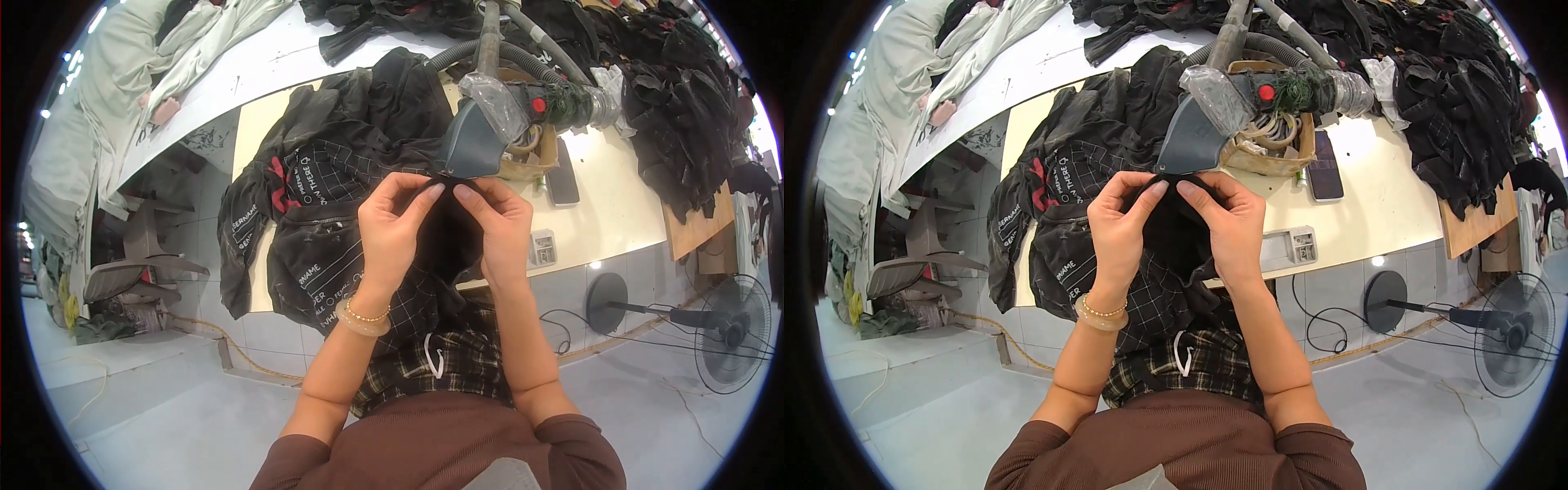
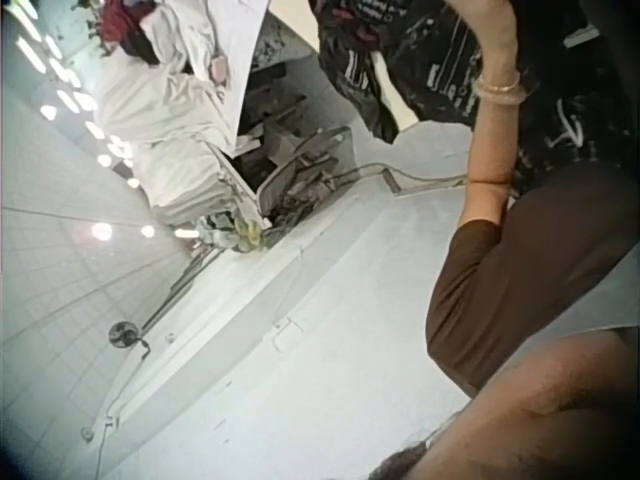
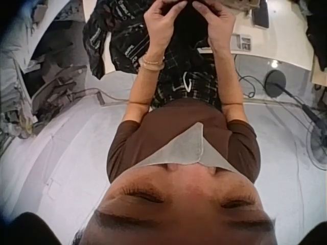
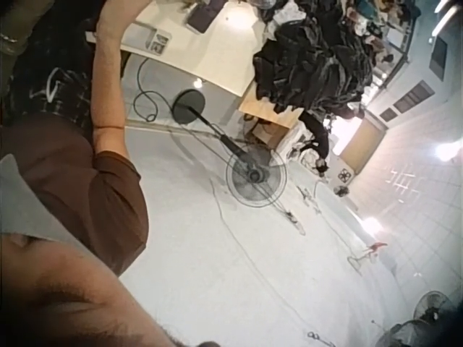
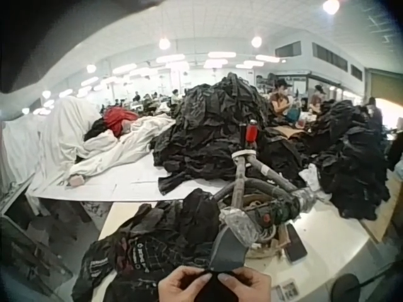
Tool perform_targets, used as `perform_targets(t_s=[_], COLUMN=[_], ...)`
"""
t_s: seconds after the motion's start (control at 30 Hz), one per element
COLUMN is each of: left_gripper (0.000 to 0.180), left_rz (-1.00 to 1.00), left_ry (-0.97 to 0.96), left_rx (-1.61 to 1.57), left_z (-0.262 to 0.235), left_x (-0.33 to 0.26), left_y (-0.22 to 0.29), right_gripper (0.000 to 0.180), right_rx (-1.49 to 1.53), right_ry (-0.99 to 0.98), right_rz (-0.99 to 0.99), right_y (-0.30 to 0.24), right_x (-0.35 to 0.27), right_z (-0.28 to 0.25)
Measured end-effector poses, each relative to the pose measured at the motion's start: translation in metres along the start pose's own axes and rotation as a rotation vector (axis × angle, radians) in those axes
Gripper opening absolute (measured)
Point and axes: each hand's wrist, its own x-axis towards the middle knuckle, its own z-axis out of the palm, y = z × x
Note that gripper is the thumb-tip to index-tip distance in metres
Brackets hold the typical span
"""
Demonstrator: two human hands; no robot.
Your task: Inspecting black garments for quality control on a factory floor.
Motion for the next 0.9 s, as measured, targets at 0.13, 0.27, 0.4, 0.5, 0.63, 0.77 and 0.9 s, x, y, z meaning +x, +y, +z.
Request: perform_targets(t_s=[0.13, 0.27, 0.4, 0.5, 0.63, 0.77, 0.9], left_gripper=[0.009, 0.009, 0.009, 0.009, 0.01, 0.009, 0.013], left_rz=[-0.004, -0.005, -0.01, -0.004, -0.019, -0.002, -0.036], left_ry=[-0.003, -0.016, -0.011, -0.006, -0.007, -0.023, -0.075], left_rx=[0.005, -0.008, 0.003, 0.006, -0.016, 0.023, -0.01], left_z=[0.0032, 0.0057, 0.0059, 0.0056, 0.0063, 0.0068, 0.0033], left_x=[0.0008, 0.0012, 0.0002, 0.0, -0.0001, 0.0004, -0.0004], left_y=[-0.0001, 0.001, 0.0035, 0.0047, 0.0048, 0.0042, 0.0043], right_gripper=[0.013, 0.013, 0.013, 0.014, 0.013, 0.013, 0.013], right_rx=[-0.003, 0.006, -0.008, -0.011, 0.01, -0.025, -0.045], right_ry=[0.026, 0.009, -0.002, -0.011, 0.004, 0.006, -0.017], right_rz=[-0.013, -0.022, -0.018, -0.008, 0.0, -0.004, -0.021], right_y=[-0.0012, -0.0024, -0.0025, -0.002, -0.0021, -0.0034, -0.0055], right_x=[0.0001, -0.0013, -0.0033, -0.0036, -0.0045, -0.0044, -0.0044], right_z=[-0.0027, -0.0054, -0.0061, -0.0057, -0.0056, -0.0074, -0.0092])
